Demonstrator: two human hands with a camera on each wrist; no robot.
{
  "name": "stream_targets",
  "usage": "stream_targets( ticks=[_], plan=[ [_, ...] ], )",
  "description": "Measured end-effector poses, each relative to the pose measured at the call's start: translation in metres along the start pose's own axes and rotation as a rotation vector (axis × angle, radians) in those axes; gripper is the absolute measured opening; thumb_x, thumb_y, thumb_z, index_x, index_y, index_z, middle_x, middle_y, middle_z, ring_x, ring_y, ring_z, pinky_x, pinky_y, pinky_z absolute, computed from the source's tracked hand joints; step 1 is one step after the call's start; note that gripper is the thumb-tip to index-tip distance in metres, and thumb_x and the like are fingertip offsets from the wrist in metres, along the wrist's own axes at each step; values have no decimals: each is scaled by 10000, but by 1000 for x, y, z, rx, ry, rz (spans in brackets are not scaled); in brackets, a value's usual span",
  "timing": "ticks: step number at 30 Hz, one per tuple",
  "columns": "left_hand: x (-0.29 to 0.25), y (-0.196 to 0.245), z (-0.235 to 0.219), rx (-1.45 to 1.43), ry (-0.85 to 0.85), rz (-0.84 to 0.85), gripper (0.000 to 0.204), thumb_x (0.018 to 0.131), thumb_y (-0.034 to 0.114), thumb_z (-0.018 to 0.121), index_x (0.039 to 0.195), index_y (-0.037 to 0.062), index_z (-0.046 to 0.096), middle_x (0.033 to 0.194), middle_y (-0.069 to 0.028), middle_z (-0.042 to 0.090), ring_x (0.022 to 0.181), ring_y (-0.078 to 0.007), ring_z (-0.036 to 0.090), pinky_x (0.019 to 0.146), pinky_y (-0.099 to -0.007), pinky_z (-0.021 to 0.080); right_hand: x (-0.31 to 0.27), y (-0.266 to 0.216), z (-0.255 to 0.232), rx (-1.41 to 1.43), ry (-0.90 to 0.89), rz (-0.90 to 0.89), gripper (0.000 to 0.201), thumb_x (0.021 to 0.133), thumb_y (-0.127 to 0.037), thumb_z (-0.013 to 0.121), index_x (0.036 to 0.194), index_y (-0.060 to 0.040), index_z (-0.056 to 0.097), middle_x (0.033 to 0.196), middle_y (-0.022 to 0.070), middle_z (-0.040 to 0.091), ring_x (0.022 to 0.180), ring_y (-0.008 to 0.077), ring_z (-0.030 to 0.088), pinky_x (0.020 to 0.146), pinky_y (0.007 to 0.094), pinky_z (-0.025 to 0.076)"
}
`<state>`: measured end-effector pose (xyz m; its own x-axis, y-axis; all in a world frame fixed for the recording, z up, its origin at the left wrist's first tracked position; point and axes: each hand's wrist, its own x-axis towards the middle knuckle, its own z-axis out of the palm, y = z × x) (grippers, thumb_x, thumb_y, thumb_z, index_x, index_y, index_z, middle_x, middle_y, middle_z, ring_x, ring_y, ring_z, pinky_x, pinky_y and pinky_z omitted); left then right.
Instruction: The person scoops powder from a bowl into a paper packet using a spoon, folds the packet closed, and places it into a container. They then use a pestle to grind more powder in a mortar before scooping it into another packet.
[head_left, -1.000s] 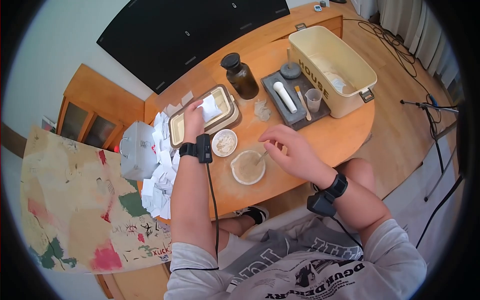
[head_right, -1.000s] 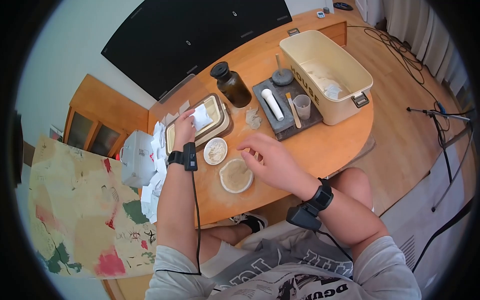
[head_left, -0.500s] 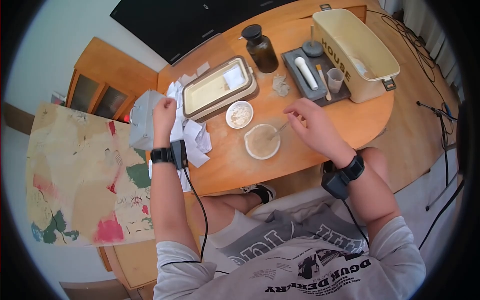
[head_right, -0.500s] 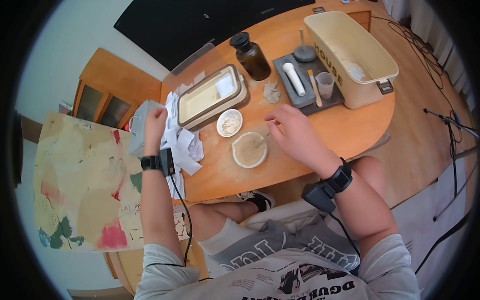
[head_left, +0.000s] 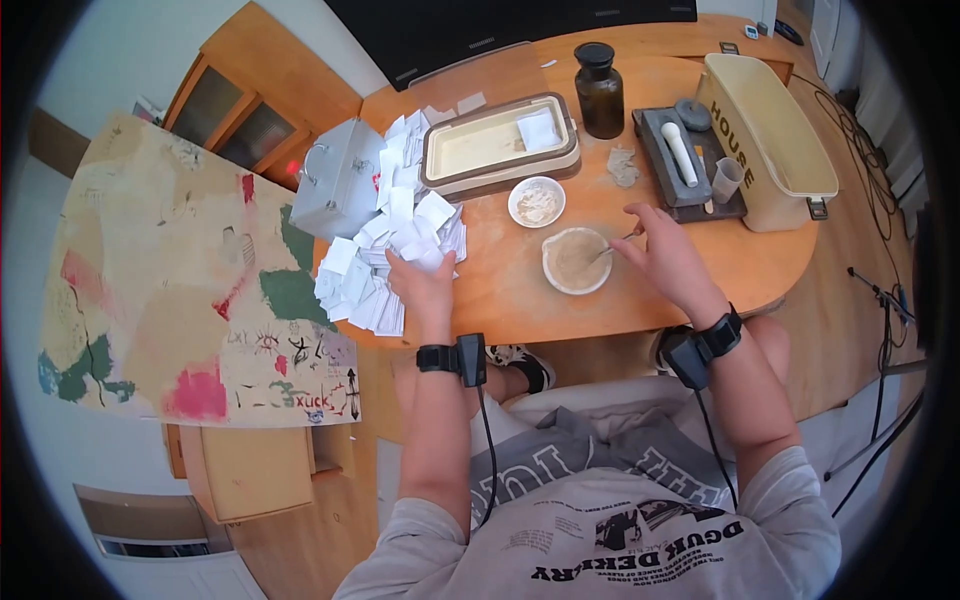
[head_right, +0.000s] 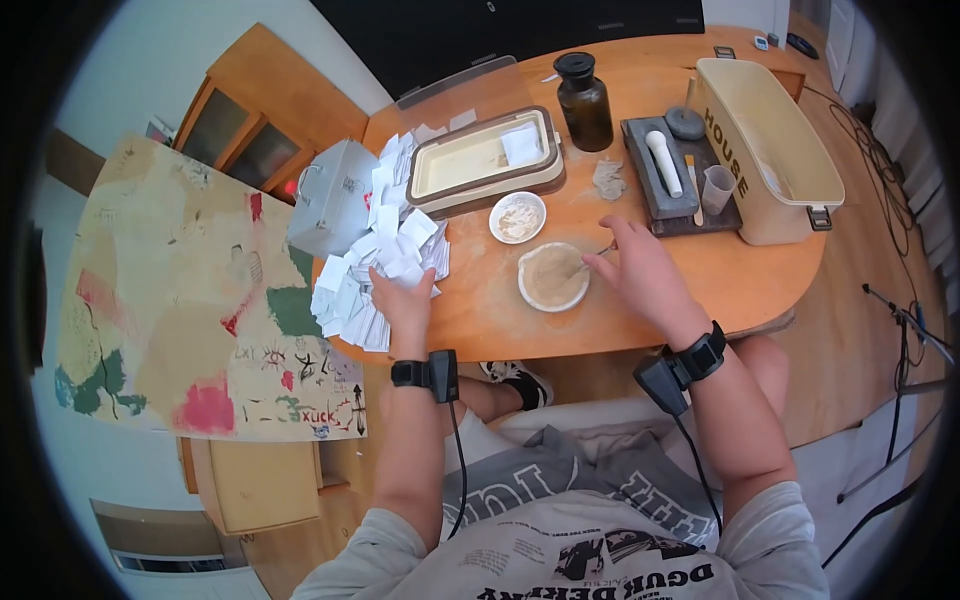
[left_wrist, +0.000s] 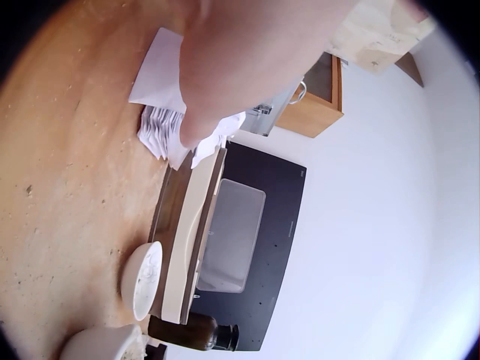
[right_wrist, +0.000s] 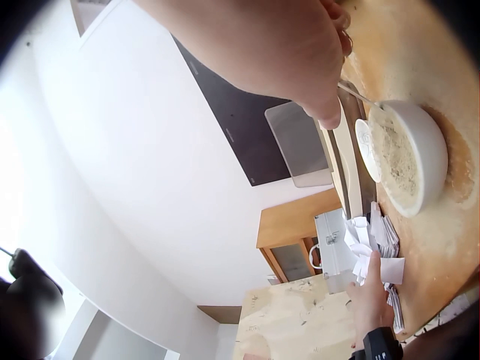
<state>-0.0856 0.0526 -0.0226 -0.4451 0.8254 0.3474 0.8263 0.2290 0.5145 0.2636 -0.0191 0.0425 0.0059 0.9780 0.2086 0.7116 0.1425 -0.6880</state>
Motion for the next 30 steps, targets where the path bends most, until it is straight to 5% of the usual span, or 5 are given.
stream_targets(
  ticks=[6,14,20,28,30],
  plan=[
    [-5,7,7,-40,13,-38,1047,730,286,834,1517,-43,228,1324,-288,500,1253,-461,463,1077,-539,365,6,9,18,78,50,-139,157,895,-115,681,948,31,653,817,184,670,729,342,668,688,414,533],
    [-12,1,10,-49,8,-58,917,774,191,760,1508,-36,259,1384,-310,479,1269,-479,459,1078,-550,371,1,-20,19,235,-24,-132,125,907,-103,661,936,19,663,867,176,670,771,347,650,691,401,524],
    [-14,12,-21,-231,62,217,839,809,70,708,1506,-51,256,1436,-313,424,1327,-470,414,1124,-500,343,1,-7,29,175,25,-235,141,934,-107,641,990,17,678,895,192,667,802,361,641,715,401,518],
    [-10,71,-22,-537,-328,345,815,817,90,725,1507,2,300,1428,-258,449,1314,-424,426,1119,-476,356,10,-1,29,238,143,-170,166,971,-115,599,994,34,668,852,170,671,743,302,660,675,375,521],
    [-12,81,-17,-368,-390,557,766,819,101,733,1481,15,357,1422,-231,467,1311,-379,459,1114,-427,385,12,2,36,342,27,-80,173,980,-110,581,991,41,662,810,145,666,677,247,656,643,354,518]
  ],
)
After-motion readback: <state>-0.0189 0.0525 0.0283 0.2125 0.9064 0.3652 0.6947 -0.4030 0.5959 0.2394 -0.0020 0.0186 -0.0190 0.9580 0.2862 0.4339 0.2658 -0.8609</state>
